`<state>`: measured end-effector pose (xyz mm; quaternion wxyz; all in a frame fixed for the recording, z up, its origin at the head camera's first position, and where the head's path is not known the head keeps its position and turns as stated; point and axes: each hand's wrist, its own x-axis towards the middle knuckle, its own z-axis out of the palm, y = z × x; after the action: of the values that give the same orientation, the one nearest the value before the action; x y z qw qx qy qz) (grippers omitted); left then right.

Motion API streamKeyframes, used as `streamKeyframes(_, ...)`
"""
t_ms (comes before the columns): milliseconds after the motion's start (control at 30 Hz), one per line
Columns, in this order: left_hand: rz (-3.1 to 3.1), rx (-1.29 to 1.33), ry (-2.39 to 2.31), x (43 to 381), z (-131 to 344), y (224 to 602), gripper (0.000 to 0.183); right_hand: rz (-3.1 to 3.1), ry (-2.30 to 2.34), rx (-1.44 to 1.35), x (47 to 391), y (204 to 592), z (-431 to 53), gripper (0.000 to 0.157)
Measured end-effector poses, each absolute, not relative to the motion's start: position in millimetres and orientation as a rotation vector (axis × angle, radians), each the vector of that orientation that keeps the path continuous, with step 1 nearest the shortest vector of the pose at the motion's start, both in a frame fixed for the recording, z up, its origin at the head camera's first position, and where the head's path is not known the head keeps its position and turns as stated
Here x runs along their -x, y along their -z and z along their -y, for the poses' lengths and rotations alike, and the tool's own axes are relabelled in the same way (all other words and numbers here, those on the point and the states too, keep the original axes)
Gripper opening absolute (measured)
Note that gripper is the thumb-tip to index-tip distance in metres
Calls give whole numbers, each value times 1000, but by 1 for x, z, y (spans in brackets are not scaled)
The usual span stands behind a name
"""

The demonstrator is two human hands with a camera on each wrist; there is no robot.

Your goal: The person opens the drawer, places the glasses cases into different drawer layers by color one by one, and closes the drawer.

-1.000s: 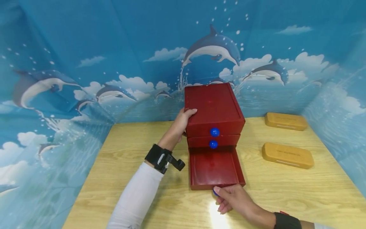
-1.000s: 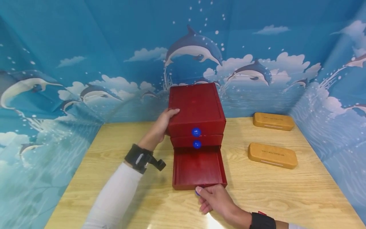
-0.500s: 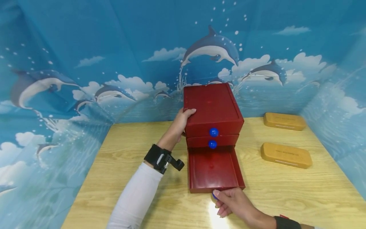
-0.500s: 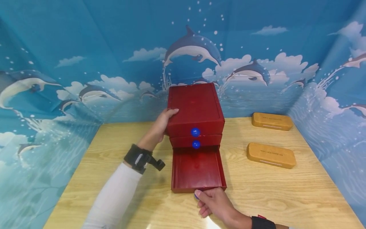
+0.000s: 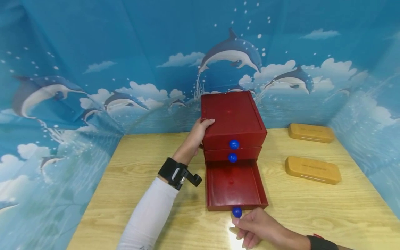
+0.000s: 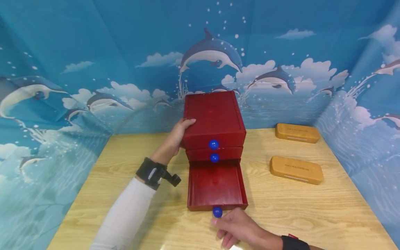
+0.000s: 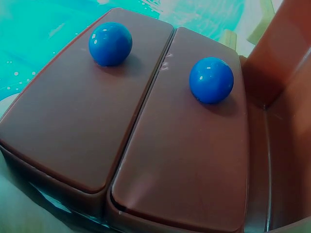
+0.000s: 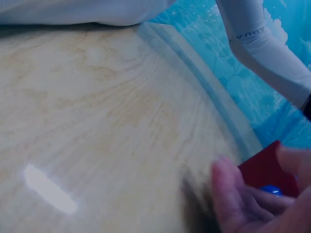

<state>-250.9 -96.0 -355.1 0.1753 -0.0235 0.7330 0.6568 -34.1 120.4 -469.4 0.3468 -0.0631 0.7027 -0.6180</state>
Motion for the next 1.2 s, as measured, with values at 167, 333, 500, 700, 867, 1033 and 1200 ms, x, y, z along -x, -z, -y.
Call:
streamKeyframes(167, -2070, 60, -1861, 250, 97, 354, 71, -1746, 1505, 566, 34, 453, -130, 25)
streamKeyframes(333, -2067, 56, -1864, 249, 97, 354, 71, -1842, 1400, 894, 39, 426, -147, 30)
streamKeyframes(500, -2064, 54, -1872, 249, 97, 355, 70, -2471, 1132, 1303, 53, 403, -167, 44)
streamKeyframes(700, -2061, 47, -1867, 248, 97, 356, 70, -2871, 840, 1231, 73, 393, -198, 64)
streamKeyframes(867, -2071, 34, -1867, 248, 97, 356, 70, -2956, 728, 1100, 90, 397, -218, 69)
streamKeyframes(1033, -2083, 40, -1874, 249, 98, 356, 71, -3047, 637, 1066, 112, 409, -236, 79)
streamKeyframes(1200, -2084, 42, -1866, 248, 98, 356, 70, -3115, 565, 1025, 137, 429, -263, 91)
